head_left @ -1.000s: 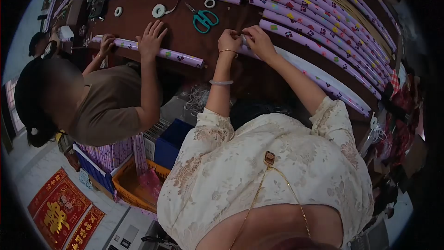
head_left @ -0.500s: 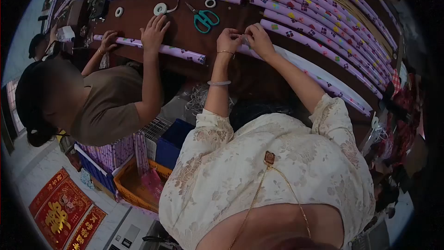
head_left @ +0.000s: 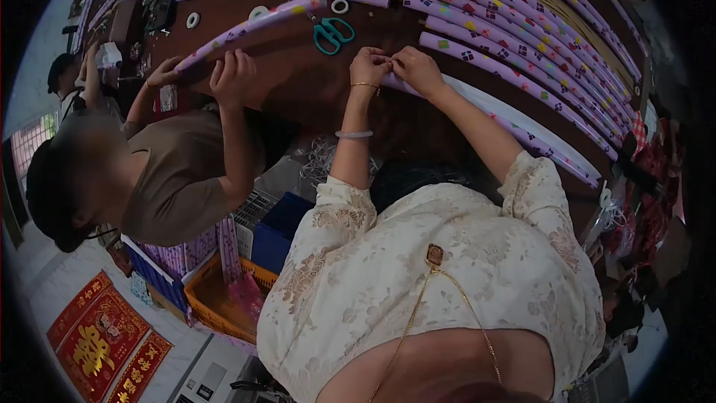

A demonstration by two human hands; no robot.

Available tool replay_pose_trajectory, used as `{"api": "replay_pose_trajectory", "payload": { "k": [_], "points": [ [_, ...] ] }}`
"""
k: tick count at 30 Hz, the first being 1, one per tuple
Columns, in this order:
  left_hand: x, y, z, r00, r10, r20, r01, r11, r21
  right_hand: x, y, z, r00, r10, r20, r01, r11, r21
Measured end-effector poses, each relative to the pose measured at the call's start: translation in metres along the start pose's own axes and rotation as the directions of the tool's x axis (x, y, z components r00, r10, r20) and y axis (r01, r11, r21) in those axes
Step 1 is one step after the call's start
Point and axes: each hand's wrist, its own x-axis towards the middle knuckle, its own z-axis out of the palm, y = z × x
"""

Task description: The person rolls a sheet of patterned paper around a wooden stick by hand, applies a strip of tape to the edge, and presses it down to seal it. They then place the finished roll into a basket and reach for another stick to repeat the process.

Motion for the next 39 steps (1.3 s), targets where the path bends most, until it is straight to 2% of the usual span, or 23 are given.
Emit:
{"api": "replay_pose_trajectory", "payload": {
  "k": [16, 20, 22, 24, 27, 30, 34, 39],
  "points": [
    [-0.002, 0.003, 0.001, 0.999, -0.044, -0.003, 0.044, 0.999, -0.013, -0.002, 0.002, 0.005, 0.998, 0.039, -0.042, -0.039, 0.999, -0.009],
    [0.001, 0.000, 0.001, 0.999, -0.043, -0.006, 0.043, 0.998, -0.039, -0.002, 0.004, 0.003, 0.997, 0.071, -0.037, -0.067, 0.993, 0.101],
    [0.002, 0.001, 0.000, 0.999, -0.043, -0.015, 0.043, 0.999, 0.016, -0.002, 0.001, 0.003, 0.996, 0.066, -0.056, -0.058, 0.988, 0.147],
    [0.004, -0.001, -0.001, 0.999, -0.050, -0.008, 0.050, 0.999, 0.009, -0.004, -0.001, 0.004, 0.986, 0.145, -0.085, -0.119, 0.960, 0.255],
    [0.005, -0.005, 0.001, 0.998, -0.056, 0.003, 0.056, 0.998, -0.012, -0.003, 0.003, 0.005, 0.995, 0.089, -0.038, -0.082, 0.982, 0.171],
    [0.004, -0.003, 0.001, 0.999, -0.053, 0.003, 0.053, 0.998, -0.017, -0.001, 0.005, 0.009, 0.994, 0.100, -0.041, -0.095, 0.989, 0.110],
    [0.006, -0.001, 0.000, 0.999, -0.053, 0.010, 0.053, 0.997, 0.064, 0.000, 0.005, 0.009, 0.993, 0.110, -0.033, -0.106, 0.989, 0.107],
    [0.009, -0.008, 0.002, 0.999, -0.039, 0.003, 0.039, 0.998, 0.040, 0.001, 0.005, 0.010, 0.992, 0.122, -0.043, -0.117, 0.988, 0.102]
  ]
}}
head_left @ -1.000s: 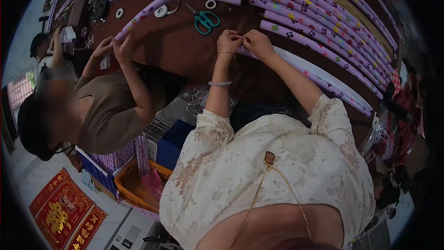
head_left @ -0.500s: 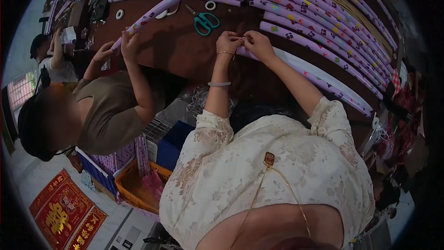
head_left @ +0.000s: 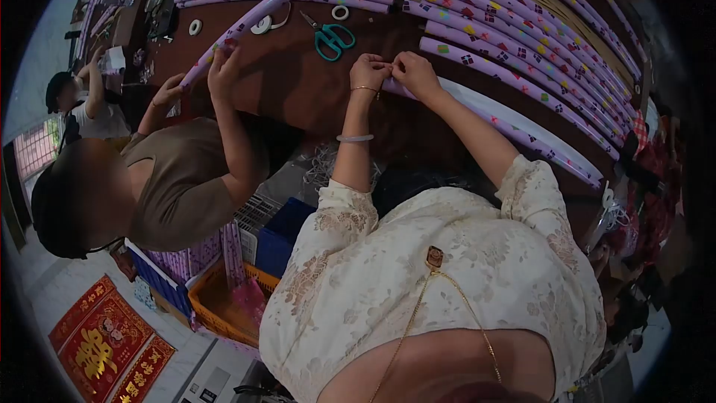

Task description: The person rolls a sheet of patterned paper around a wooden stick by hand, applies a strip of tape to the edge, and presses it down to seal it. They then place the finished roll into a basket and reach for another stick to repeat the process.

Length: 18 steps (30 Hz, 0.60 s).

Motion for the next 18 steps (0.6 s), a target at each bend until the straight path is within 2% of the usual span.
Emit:
{"api": "replay_pose_trajectory", "payload": {
  "k": [5, 7, 10, 12, 14, 16, 18],
  "points": [
    [-0.005, 0.011, -0.002, 1.000, -0.022, -0.004, 0.022, 0.999, -0.031, -0.001, -0.001, -0.004, 1.000, 0.021, -0.016, -0.020, 1.000, 0.022],
    [-0.007, 0.017, -0.002, 0.998, -0.050, -0.032, 0.051, 0.998, 0.040, -0.003, -0.001, -0.006, 0.999, 0.032, -0.022, -0.031, 0.999, 0.021],
    [0.000, 0.003, 0.000, 0.998, -0.040, -0.046, 0.040, 0.999, 0.002, -0.011, -0.003, -0.023, 0.996, 0.092, 0.008, -0.092, 0.990, 0.109],
    [0.001, 0.004, 0.002, 0.996, -0.054, -0.071, 0.057, 0.998, 0.035, -0.022, -0.009, -0.050, 0.949, 0.314, 0.038, -0.313, 0.916, 0.253],
    [-0.003, 0.012, 0.003, 0.994, -0.071, -0.083, 0.077, 0.994, 0.072, -0.041, 0.005, -0.081, 0.911, 0.404, 0.082, -0.401, 0.819, 0.410],
    [-0.005, 0.021, 0.004, 0.988, -0.074, -0.136, 0.103, 0.969, 0.223, -0.070, 0.025, -0.128, 0.884, 0.461, 0.074, -0.424, 0.727, 0.540],
    [0.000, 0.010, 0.006, 0.987, 0.011, -0.163, 0.035, 0.961, 0.274, -0.107, 0.033, -0.189, 0.739, 0.674, -0.007, -0.509, 0.565, 0.649]
  ]
}}
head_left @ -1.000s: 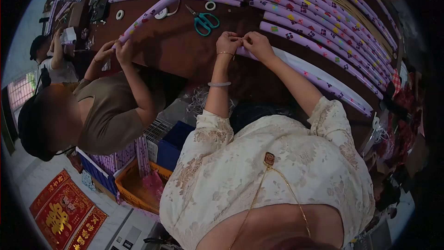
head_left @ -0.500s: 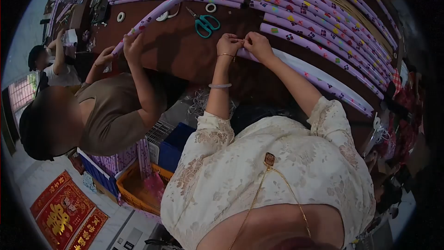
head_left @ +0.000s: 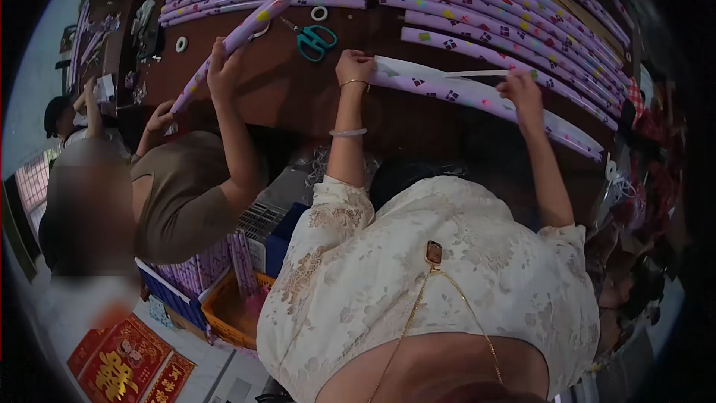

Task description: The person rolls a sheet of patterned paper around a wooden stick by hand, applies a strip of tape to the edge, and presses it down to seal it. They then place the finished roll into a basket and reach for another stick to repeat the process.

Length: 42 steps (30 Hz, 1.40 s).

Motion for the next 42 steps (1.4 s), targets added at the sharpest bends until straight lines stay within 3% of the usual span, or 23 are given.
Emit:
{"api": "replay_pose_trajectory", "payload": {
  "k": [1, 4, 7, 8, 10, 13, 14, 15, 16, 17, 19, 20, 23, 27, 31, 33, 34, 35, 36, 37, 39, 40, 42],
  "points": [
    [0.004, -0.003, 0.005, 0.999, 0.014, -0.047, -0.009, 0.993, 0.114, -0.009, 0.003, -0.044, 0.998, -0.029, -0.049, 0.032, 0.997, 0.070],
    [0.017, -0.022, 0.015, 1.000, 0.000, -0.020, 0.001, 0.997, 0.079, -0.034, 0.033, -0.208, 0.965, 0.079, -0.248, 0.032, 0.910, 0.414],
    [0.013, -0.011, 0.011, 0.994, 0.004, -0.112, 0.015, 0.985, 0.172, -0.072, 0.070, -0.363, 0.823, 0.164, -0.543, 0.208, 0.804, 0.557],
    [0.026, -0.029, 0.020, 0.990, 0.018, -0.139, 0.006, 0.985, 0.172, -0.080, 0.092, -0.379, 0.807, 0.168, -0.566, 0.224, 0.800, 0.556],
    [0.028, -0.033, 0.017, 0.972, 0.191, -0.139, -0.150, 0.954, 0.258, -0.089, 0.122, -0.392, 0.609, 0.193, -0.769, 0.167, 0.917, 0.362],
    [0.018, -0.021, 0.003, 0.973, 0.150, -0.173, -0.101, 0.959, 0.266, -0.104, 0.123, -0.390, 0.266, 0.105, -0.958, -0.063, 0.994, 0.091],
    [0.014, -0.019, 0.004, 0.974, 0.154, -0.168, -0.106, 0.959, 0.265, -0.102, 0.121, -0.367, 0.327, -0.235, -0.916, -0.233, 0.919, -0.319],
    [0.007, -0.012, 0.004, 0.893, 0.395, -0.215, -0.303, 0.882, 0.361, -0.097, 0.093, -0.299, 0.442, -0.509, -0.739, -0.354, 0.658, -0.665],
    [0.001, -0.008, 0.002, 0.755, 0.612, -0.235, -0.466, 0.753, 0.464, -0.089, 0.086, -0.262, 0.604, -0.640, -0.475, -0.190, 0.464, -0.865],
    [-0.011, 0.005, 0.002, 0.728, 0.680, -0.084, -0.601, 0.693, 0.397, -0.080, 0.055, -0.200, 0.725, -0.560, -0.400, 0.008, 0.587, -0.809],
    [-0.017, 0.011, 0.010, 0.697, 0.677, 0.234, -0.712, 0.615, 0.339, -0.042, 0.069, -0.139, 0.792, -0.599, -0.116, 0.312, 0.561, -0.767],
    [-0.013, 0.009, 0.016, 0.642, 0.689, 0.336, -0.766, 0.589, 0.257, -0.026, 0.070, -0.112, 0.799, -0.600, 0.047, 0.351, 0.400, -0.847],
    [0.010, -0.013, 0.031, 0.607, 0.652, 0.455, -0.794, 0.516, 0.320, 0.002, 0.076, -0.058, 0.840, -0.492, 0.229, 0.409, 0.297, -0.863],
    [0.022, -0.019, 0.023, 0.662, 0.546, 0.513, -0.739, 0.589, 0.327, 0.026, 0.094, -0.051, 0.860, -0.399, 0.317, 0.449, 0.299, -0.842],
    [0.016, -0.011, 0.019, 0.672, 0.511, 0.537, -0.730, 0.581, 0.361, 0.021, 0.101, -0.109, 0.930, -0.367, 0.021, 0.325, 0.794, -0.514],
    [0.026, -0.015, 0.011, 0.678, 0.460, 0.573, -0.721, 0.569, 0.396, 0.000, 0.082, -0.163, 0.968, -0.171, -0.183, 0.152, 0.982, -0.115],
    [0.027, -0.017, 0.011, 0.676, 0.472, 0.566, -0.724, 0.567, 0.393, -0.017, 0.069, -0.202, 0.964, -0.096, -0.249, 0.129, 0.984, 0.122],
    [0.026, -0.018, 0.010, 0.671, 0.483, 0.562, -0.729, 0.565, 0.386, -0.029, 0.078, -0.257, 0.962, -0.155, -0.223, 0.258, 0.780, 0.571],
    [0.022, -0.016, 0.009, 0.660, 0.504, 0.557, -0.744, 0.540, 0.393, -0.050, 0.077, -0.315, 0.942, -0.146, -0.303, 0.315, 0.699, 0.642],
    [0.020, -0.015, 0.006, 0.646, 0.522, 0.557, -0.759, 0.516, 0.397, -0.072, 0.069, -0.366, 0.915, -0.124, -0.384, 0.376, 0.611, 0.697],
    [0.013, -0.001, 0.003, 0.686, 0.374, 0.624, -0.723, 0.440, 0.532, -0.118, 0.049, -0.441, 0.685, -0.078, -0.724, 0.602, 0.620, 0.503],
    [0.010, -0.001, 0.001, 0.658, 0.431, 0.618, -0.748, 0.468, 0.470, -0.140, 0.045, -0.471, 0.645, -0.090, -0.759, 0.629, 0.626, 0.461],
    [0.023, -0.015, -0.007, 0.629, 0.372, 0.682, -0.756, 0.499, 0.425, -0.172, 0.050, -0.527, 0.279, -0.017, -0.960, 0.781, 0.586, 0.216]
  ]
}}
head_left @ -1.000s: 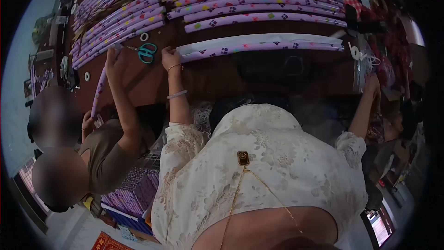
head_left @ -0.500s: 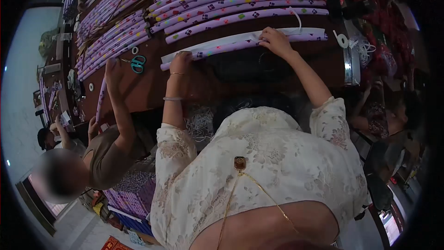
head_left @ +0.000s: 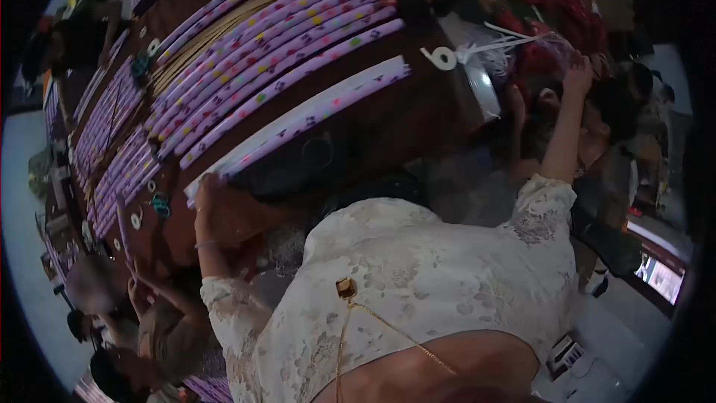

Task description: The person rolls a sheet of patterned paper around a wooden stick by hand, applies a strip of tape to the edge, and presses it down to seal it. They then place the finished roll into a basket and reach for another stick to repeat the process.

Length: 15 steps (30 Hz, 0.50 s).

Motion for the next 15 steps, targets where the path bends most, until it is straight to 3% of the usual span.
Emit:
{"api": "replay_pose_trajectory", "payload": {
  "k": [1, 5, 7, 8, 9, 11, 12, 13, 14, 15],
  "points": [
    [0.001, -0.001, 0.001, 0.998, -0.015, 0.056, 0.018, 0.999, -0.044, 0.041, -0.010, -0.033, 0.984, -0.072, 0.163, 0.080, 0.996, -0.038],
    [-0.010, 0.008, -0.013, 0.990, -0.072, 0.120, 0.075, 0.997, -0.017, 0.032, 0.014, -0.005, 0.978, -0.208, 0.019, 0.200, 0.911, -0.361],
    [-0.011, -0.017, -0.006, 0.988, -0.043, 0.147, 0.050, 0.998, -0.041, 0.018, 0.046, 0.014, 0.995, -0.076, 0.062, 0.098, 0.733, -0.673],
    [-0.012, -0.041, 0.012, 0.998, -0.041, 0.058, 0.050, 0.983, -0.179, 0.039, 0.071, -0.003, 0.989, 0.137, 0.054, -0.045, 0.627, -0.778],
    [-0.008, -0.019, -0.001, 0.997, -0.042, 0.067, 0.053, 0.984, -0.170, 0.054, 0.100, -0.022, 0.938, 0.346, 0.012, -0.166, 0.478, -0.862],
    [-0.011, 0.043, -0.036, 0.971, -0.145, 0.189, 0.133, 0.988, 0.078, 0.040, 0.133, -0.023, 0.907, 0.422, 0.002, 0.005, -0.007, -1.000],
    [-0.011, 0.035, -0.031, 0.969, -0.159, 0.188, 0.147, 0.986, 0.081, 0.050, 0.167, -0.055, 0.884, 0.381, 0.270, 0.407, -0.345, -0.846],
    [-0.010, 0.021, -0.026, 0.974, -0.137, 0.180, 0.141, 0.990, -0.006, 0.066, 0.206, -0.090, 0.743, 0.433, 0.511, 0.658, -0.612, -0.438],
    [-0.014, 0.013, -0.025, 0.978, -0.117, 0.170, 0.134, 0.987, -0.090, 0.078, 0.227, -0.102, 0.607, 0.623, 0.493, 0.793, -0.436, -0.426],
    [-0.019, 0.041, -0.038, 0.990, -0.068, 0.127, 0.052, 0.991, 0.125, 0.066, 0.234, -0.093, 0.707, 0.599, 0.376, 0.641, -0.319, -0.698]
  ]
}}
